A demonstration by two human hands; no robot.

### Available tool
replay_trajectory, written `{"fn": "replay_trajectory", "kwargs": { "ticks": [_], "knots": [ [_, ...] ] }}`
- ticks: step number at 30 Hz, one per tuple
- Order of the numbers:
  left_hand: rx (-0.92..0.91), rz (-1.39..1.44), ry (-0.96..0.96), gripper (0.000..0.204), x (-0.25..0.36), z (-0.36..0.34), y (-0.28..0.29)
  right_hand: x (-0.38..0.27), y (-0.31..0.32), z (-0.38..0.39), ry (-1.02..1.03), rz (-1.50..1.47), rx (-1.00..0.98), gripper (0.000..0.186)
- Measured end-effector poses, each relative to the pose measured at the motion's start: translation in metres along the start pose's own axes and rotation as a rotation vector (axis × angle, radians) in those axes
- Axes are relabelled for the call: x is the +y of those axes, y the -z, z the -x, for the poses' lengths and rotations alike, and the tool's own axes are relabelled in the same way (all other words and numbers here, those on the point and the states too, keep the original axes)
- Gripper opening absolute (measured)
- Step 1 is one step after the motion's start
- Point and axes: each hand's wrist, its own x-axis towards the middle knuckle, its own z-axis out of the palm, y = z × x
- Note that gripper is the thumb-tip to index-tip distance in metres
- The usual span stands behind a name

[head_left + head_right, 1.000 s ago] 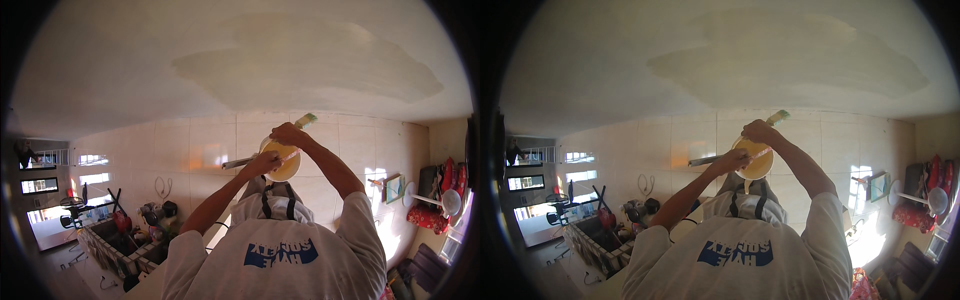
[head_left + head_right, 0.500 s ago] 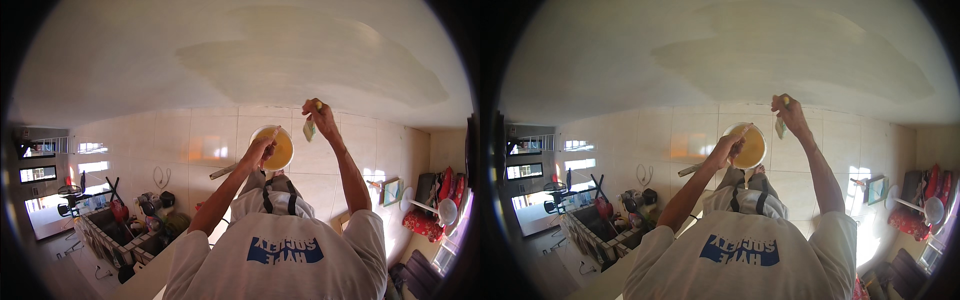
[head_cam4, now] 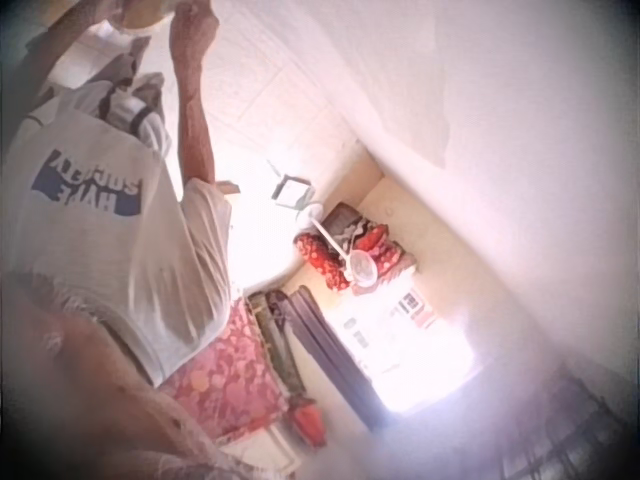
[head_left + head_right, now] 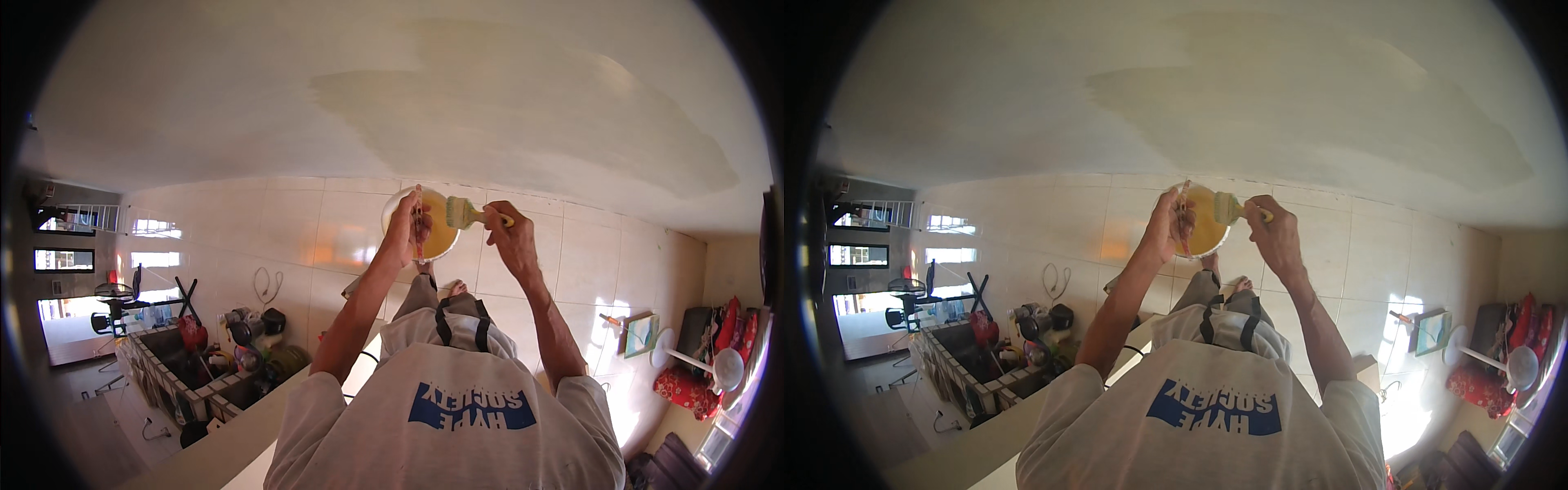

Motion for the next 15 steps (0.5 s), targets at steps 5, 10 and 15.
{"fn": "replay_trajectory", "kwargs": {
  "ticks": [5,10,15],
  "knots": [
    [-0.048,-0.041,0.027,0.055,0.011,0.028,0.004,0.033,-0.057,-0.003,0.114,0.321,-0.053,0.026],
    [-0.025,-0.026,0.005,0.053,0.015,0.047,-0.005,0.044,-0.080,-0.011,-0.263,-0.153,-0.091,0.032],
    [-0.085,0.063,-0.002,0.050,0.013,0.020,-0.008,0.047,-0.066,-0.030,-0.243,-0.225,-0.088,0.036]
  ]
}}
